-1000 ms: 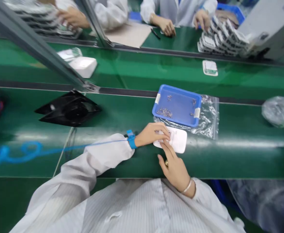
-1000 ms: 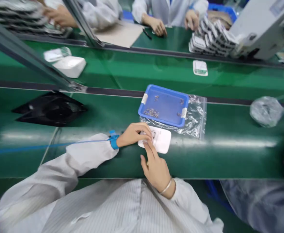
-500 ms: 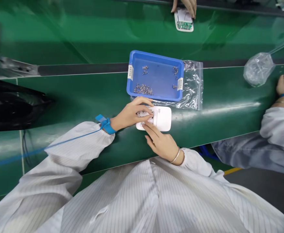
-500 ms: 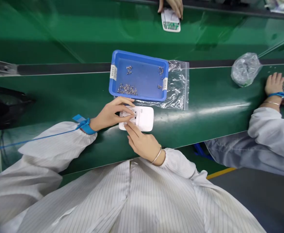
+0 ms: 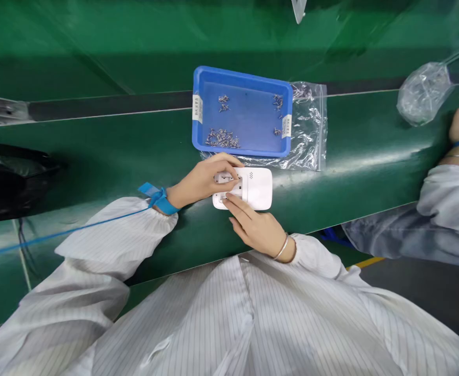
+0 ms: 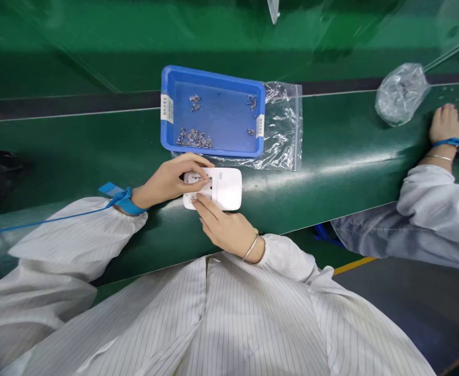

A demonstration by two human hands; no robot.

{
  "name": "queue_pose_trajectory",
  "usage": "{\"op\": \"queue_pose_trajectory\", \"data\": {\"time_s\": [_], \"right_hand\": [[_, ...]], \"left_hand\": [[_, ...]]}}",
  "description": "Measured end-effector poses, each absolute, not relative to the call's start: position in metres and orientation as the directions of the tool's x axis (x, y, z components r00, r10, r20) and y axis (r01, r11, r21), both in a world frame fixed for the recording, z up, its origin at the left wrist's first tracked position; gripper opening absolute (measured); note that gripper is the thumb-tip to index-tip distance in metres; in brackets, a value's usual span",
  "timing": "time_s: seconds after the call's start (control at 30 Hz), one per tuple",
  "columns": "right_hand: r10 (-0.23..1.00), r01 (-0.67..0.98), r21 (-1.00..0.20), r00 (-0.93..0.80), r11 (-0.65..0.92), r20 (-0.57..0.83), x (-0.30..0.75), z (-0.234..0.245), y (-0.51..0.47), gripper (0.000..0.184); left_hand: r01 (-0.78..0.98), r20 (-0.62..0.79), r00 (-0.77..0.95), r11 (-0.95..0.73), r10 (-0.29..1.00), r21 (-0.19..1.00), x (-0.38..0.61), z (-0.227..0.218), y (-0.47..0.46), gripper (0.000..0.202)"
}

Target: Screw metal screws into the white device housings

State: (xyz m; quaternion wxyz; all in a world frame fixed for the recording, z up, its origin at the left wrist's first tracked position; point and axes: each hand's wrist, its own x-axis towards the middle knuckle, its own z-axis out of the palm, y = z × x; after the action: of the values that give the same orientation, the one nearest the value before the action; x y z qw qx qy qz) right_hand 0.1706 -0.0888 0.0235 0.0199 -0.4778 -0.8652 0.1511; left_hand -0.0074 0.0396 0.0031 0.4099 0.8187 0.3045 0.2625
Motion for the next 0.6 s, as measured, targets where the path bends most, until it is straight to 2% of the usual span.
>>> {"op": "queue_pose_trajectory", "data": {"time_s": [0.37, 0.6], "right_hand": [[0.833, 0.809, -0.261, -0.552, 0.526, -0.033, 0.1720, 0.0205, -0.0876, 0.049], [0.825, 0.806, -0.266, -0.561, 0.529, -0.060, 0.1730, 0.0199, -0.0873, 0.051]], "left_hand": [[0.285, 0.212, 0.701, -0.540, 0.681, 0.792, -0.0072, 0.0021, 0.0387, 0.010], [0.284, 0.232, 0.700, -0.561, 0.676, 0.777, -0.0078, 0.0008, 0.0373, 0.010]]}}
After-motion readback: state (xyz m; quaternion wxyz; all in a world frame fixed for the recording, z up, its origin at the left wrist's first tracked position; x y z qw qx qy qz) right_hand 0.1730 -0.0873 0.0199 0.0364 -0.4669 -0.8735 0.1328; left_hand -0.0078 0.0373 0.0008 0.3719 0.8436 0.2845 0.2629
